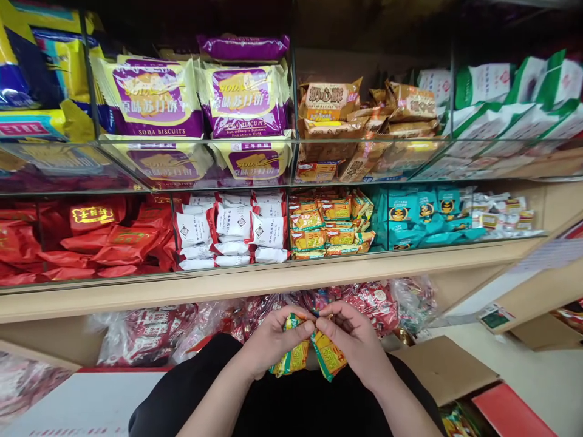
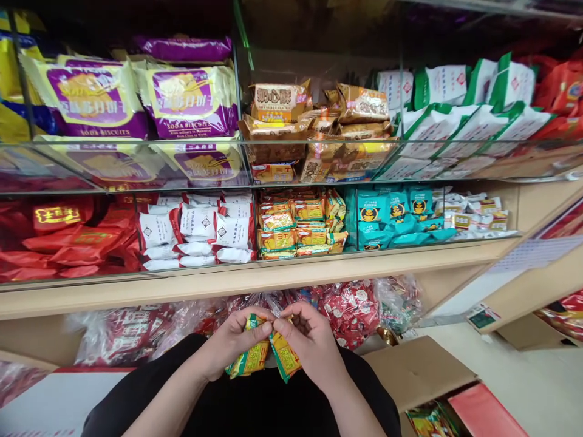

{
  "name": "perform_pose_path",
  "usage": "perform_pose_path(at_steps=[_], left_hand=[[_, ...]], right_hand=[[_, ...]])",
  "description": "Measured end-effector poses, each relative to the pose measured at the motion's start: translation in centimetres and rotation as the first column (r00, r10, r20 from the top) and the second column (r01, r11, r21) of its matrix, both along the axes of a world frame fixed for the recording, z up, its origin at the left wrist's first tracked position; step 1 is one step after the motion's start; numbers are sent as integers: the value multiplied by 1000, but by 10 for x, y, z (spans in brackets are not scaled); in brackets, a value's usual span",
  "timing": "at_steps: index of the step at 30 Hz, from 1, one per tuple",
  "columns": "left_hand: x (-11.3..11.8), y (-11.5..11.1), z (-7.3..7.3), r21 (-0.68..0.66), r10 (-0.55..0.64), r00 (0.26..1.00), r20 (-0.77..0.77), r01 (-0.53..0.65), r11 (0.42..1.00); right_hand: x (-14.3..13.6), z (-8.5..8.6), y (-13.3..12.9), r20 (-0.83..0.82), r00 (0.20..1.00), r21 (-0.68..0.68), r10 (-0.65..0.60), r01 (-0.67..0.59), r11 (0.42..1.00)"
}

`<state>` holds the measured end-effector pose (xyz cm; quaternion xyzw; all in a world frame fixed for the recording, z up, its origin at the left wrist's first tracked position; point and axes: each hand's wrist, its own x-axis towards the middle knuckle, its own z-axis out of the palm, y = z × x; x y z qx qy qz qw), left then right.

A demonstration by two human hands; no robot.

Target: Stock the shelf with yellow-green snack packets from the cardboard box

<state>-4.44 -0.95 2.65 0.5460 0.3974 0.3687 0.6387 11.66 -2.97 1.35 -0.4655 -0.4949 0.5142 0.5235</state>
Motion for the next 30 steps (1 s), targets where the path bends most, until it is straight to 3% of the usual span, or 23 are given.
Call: perform_pose_path(at_steps=[7,16,18,21,23,27,30], left_hand=[[-5,1,9,182,-20,991,-129,43,982],[13,-2,-5,312,193,974,-117,-149,938],[13,-4,-6,302,160,978,-132,-114,947],[10,-5,-3,273,2,983,-183,49,961],[9,-6,-1,225,-59,983,-175,98,969],[13,-7,-3,55,34,999,-4,-34,998],[19,-7,-8,-38,180,977,110,-177,983]], right_hand=[[3,-5,0,72,997,34,10,-12,999],[5,-2,3,12,997,42,-73,72,996],[10,-2,3,31,999,26,-39,38,999],[19,-2,3,70,994,-16,78,-77,997],[22,-1,3,120,983,-28,138,-135,990],[20,1,2,151,980,-11,126,-125,992],[16,2,0,40,996,-19,84,-83,996]])
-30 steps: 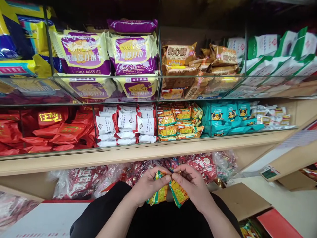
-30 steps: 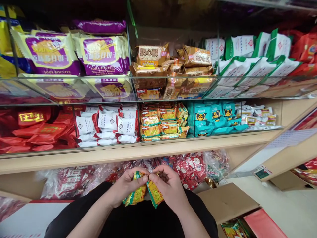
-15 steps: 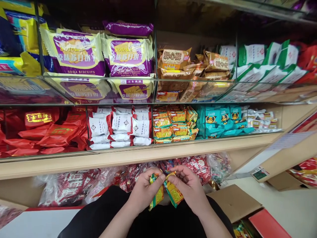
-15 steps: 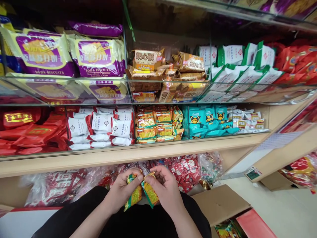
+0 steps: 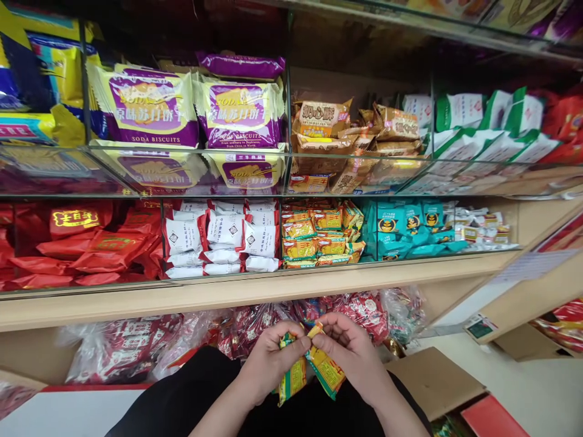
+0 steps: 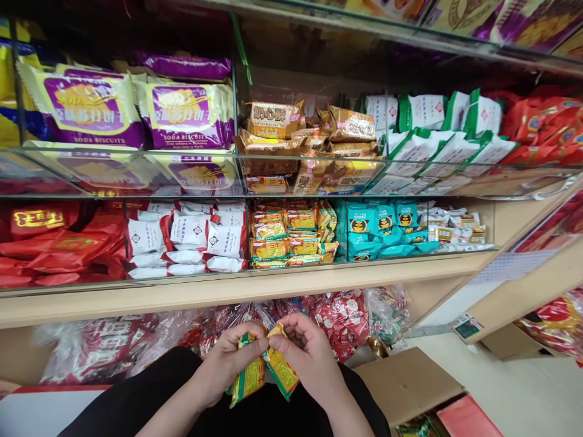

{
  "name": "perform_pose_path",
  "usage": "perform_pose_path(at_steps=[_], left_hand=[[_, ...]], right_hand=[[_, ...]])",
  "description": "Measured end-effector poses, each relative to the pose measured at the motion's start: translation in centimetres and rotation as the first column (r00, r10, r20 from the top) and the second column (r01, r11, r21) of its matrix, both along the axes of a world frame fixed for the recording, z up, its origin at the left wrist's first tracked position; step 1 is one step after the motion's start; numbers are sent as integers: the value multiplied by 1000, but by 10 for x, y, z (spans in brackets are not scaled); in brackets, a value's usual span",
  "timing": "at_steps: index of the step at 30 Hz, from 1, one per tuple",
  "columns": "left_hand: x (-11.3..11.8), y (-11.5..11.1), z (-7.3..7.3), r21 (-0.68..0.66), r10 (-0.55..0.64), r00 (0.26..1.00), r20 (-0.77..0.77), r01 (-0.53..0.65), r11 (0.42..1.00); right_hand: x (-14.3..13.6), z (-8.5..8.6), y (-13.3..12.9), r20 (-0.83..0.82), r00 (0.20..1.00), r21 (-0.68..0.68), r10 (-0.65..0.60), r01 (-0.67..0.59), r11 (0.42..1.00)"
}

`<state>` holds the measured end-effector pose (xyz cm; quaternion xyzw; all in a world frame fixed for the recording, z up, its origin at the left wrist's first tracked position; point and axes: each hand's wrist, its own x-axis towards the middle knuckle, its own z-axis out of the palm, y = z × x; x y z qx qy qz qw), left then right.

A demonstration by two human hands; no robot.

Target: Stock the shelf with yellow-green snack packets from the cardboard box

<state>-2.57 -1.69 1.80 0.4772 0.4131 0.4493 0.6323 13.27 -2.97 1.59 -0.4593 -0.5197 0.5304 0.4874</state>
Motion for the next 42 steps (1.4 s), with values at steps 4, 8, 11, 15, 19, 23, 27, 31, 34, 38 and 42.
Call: perform_pose_path(at_steps=[4,8,11,15,19,23,27,31,34,38,42], left_hand=[[5,-1,-7,-84,148,983,108,-140,987],[11,-5,-8,-153,216,954,208,-186,971],[15,-9,-6,-190,241,923,301,-190,963],[15,-12,-5,-150,244,918,312,-206,967],[15,-12,-7,-109,197,946,258,-174,979],[19,-11,-9,-196,227,925,304,-172,965],[22,-10,-8,-239,231,917,324,-157,958],[17,-10,-8,-152,200,943,266,-164,975],[13,-10,-8,-14,207,963,172,-208,978],[12,-11,-8,-20,186,965,184,-186,982],[16,-13,-3,-153,162,917,365,-113,982]], right_hand=[[-2,1,-1,-172,978,-144,-114,90,985],[-2,-2,3,-326,923,-220,-202,134,966],[-3,-4,6,-471,839,-253,-273,168,953],[-5,-3,8,-518,791,-259,-325,217,941],[-3,-4,5,-166,897,-96,-409,398,912],[-1,-8,1,153,821,135,-550,533,835],[-3,-11,1,81,832,120,-548,538,834],[-4,-10,3,0,869,45,-494,494,869],[-4,-8,2,-32,886,38,-462,463,886],[-5,-9,1,-28,884,43,-468,468,883],[-7,-9,3,-175,860,-43,-479,479,877]])
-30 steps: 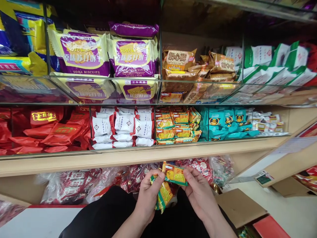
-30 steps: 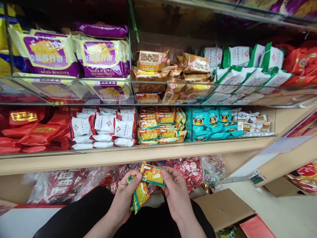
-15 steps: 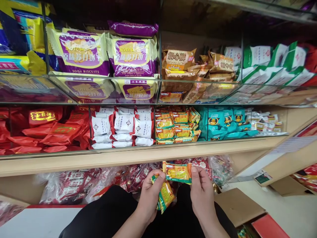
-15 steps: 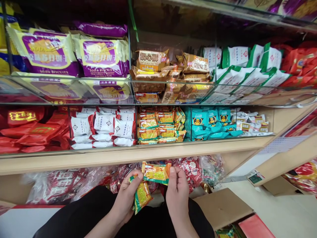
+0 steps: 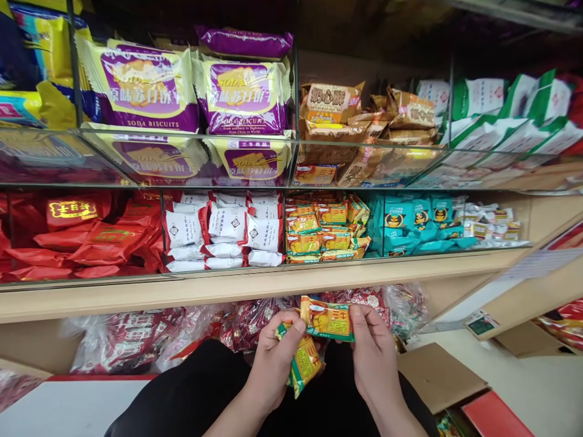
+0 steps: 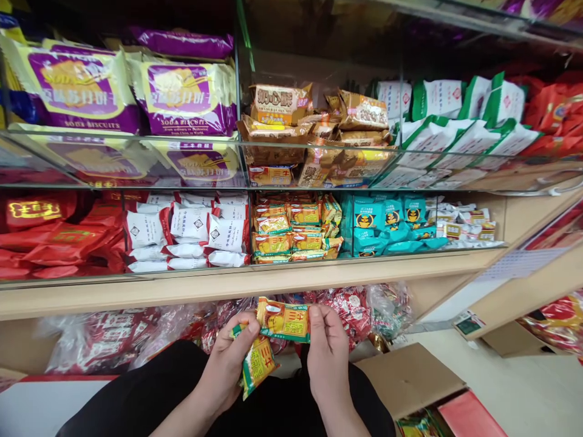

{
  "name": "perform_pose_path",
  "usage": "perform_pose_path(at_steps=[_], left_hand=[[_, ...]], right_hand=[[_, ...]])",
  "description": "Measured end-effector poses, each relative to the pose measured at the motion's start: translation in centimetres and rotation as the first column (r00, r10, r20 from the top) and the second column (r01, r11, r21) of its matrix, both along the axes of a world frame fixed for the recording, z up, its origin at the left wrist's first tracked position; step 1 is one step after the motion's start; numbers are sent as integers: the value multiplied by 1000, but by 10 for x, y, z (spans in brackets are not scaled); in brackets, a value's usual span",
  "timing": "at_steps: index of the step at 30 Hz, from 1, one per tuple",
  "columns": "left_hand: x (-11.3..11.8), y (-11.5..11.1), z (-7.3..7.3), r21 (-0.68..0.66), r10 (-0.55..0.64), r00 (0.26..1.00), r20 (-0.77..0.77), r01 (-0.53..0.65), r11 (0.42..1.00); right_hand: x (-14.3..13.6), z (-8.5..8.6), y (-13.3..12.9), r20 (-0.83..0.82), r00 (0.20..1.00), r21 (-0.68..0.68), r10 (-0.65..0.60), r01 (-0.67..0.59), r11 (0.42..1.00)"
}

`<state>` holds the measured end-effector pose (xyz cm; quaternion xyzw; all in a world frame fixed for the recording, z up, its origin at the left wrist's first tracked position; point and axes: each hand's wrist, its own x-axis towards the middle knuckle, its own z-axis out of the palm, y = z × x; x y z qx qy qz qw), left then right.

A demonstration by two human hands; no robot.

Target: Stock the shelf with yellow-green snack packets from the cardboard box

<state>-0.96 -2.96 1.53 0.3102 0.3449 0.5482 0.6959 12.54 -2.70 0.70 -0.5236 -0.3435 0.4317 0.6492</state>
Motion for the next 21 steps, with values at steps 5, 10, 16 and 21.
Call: perform_pose_path(at_steps=[5,10,16,21], left_hand=[[-1,1,5,-52,-11,996,93,16,999],[-9,5,8,-41,13,999,47,-12,999],[-7,10,6,-31,15,1000,16,-14,999],[0,7,-1,95,-46,985,-164,62,994]], right_hand=[[5,6,-3,-190,960,-40,207,-219,975],[28,27,3,86,946,-17,314,-313,949],[47,87,91,243,956,356,-165,70,932],[34,111,156,775,447,398,-448,206,894]])
